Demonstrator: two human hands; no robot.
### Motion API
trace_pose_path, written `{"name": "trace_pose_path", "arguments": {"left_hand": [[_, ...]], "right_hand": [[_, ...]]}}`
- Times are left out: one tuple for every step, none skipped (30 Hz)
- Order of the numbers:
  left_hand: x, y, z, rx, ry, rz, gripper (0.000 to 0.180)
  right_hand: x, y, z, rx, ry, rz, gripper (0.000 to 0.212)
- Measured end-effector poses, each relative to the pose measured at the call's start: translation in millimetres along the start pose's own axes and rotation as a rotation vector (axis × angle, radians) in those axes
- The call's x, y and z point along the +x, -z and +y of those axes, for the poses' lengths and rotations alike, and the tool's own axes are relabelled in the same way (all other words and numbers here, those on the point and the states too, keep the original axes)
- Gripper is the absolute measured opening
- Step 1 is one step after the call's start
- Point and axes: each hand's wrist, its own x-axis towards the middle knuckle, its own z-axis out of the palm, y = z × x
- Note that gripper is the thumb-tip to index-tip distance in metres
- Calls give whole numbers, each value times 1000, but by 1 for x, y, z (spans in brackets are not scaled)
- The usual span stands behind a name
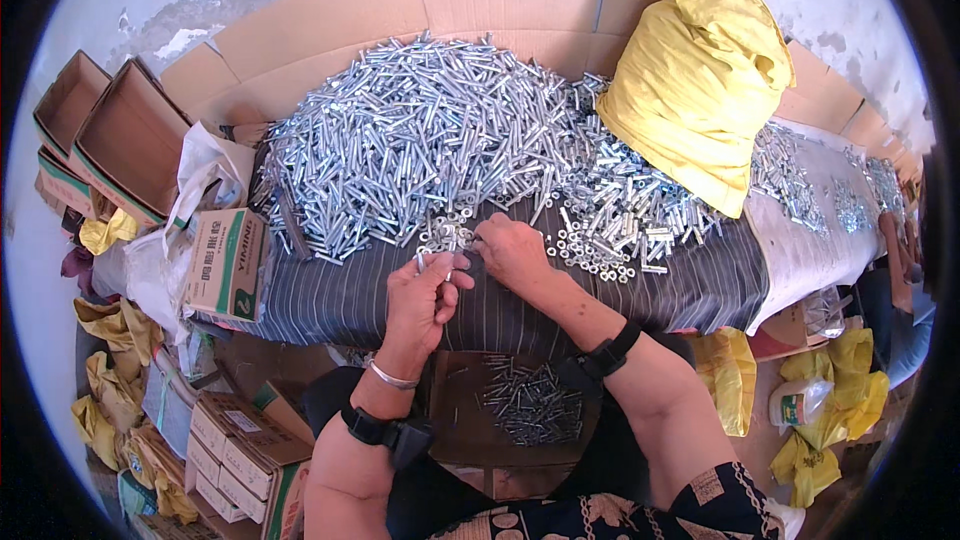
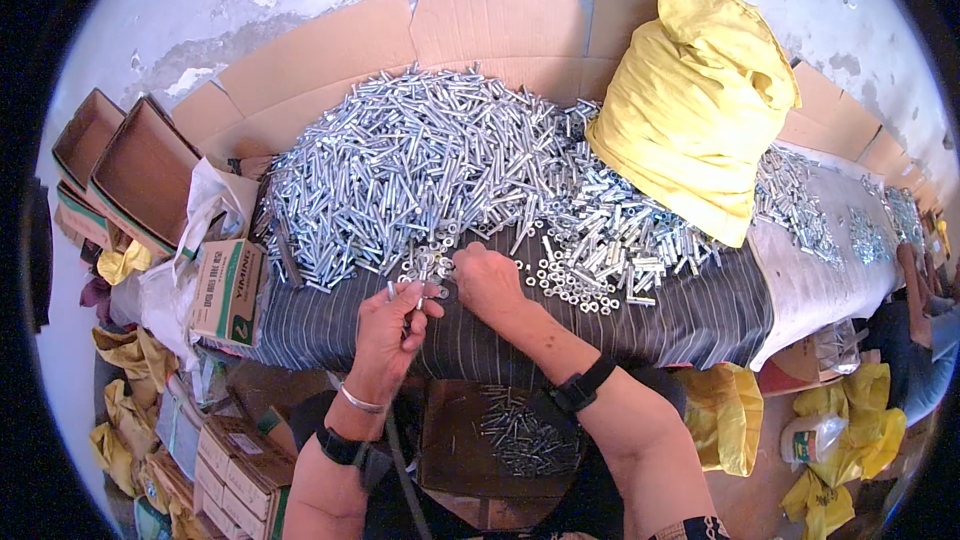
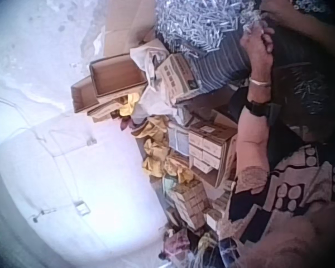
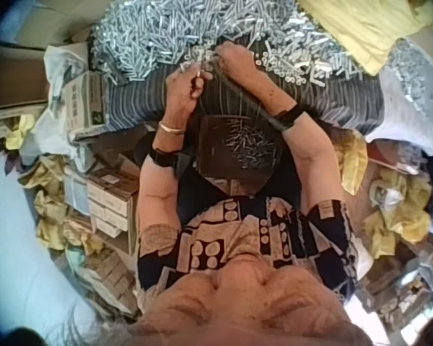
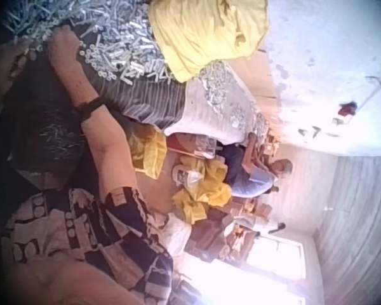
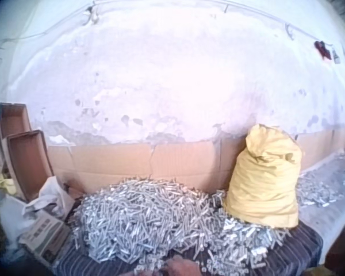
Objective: Sorting metal bolts and assembling washers onto them in a warehouse setting.
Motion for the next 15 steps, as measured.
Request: {"name": "trace_pose_path", "arguments": {"left_hand": [[1,0,-1,10,4,-5,19],[2,0,-2,9,6,-7,19],[3,2,-3,-2,-4,-8,19],[3,2,-4,-14,-13,-9,19],[2,2,-3,-14,-12,-8,19],[1,1,-1,-11,1,-10,19],[0,0,0,-9,15,-12,19],[1,0,-1,-12,15,-14,19],[0,0,0,-4,17,-15,19],[-1,0,0,4,19,-17,18],[-1,1,0,2,18,-17,18],[-1,1,-2,14,32,-27,18],[0,1,-4,27,46,-36,18],[0,0,-5,27,46,-39,18],[-1,-1,-5,42,49,-42,18]], "right_hand": [[0,-1,1,-1,-1,-1,13],[1,-1,3,20,-32,11,13],[3,0,1,47,-61,22,12],[4,4,1,48,-61,20,12],[5,11,4,124,-114,-19,12],[6,19,8,197,-167,-58,11],[6,25,13,201,-155,-7,10],[6,33,17,197,-155,-8,10],[6,43,19,207,-211,30,10],[6,51,18,216,-267,68,10],[4,59,16,267,-322,50,10],[2,60,17,264,-323,52,10],[-1,60,18,331,-339,5,10],[-5,60,18,399,-355,-43,11],[-7,57,18,404,-323,-48,11]]}}
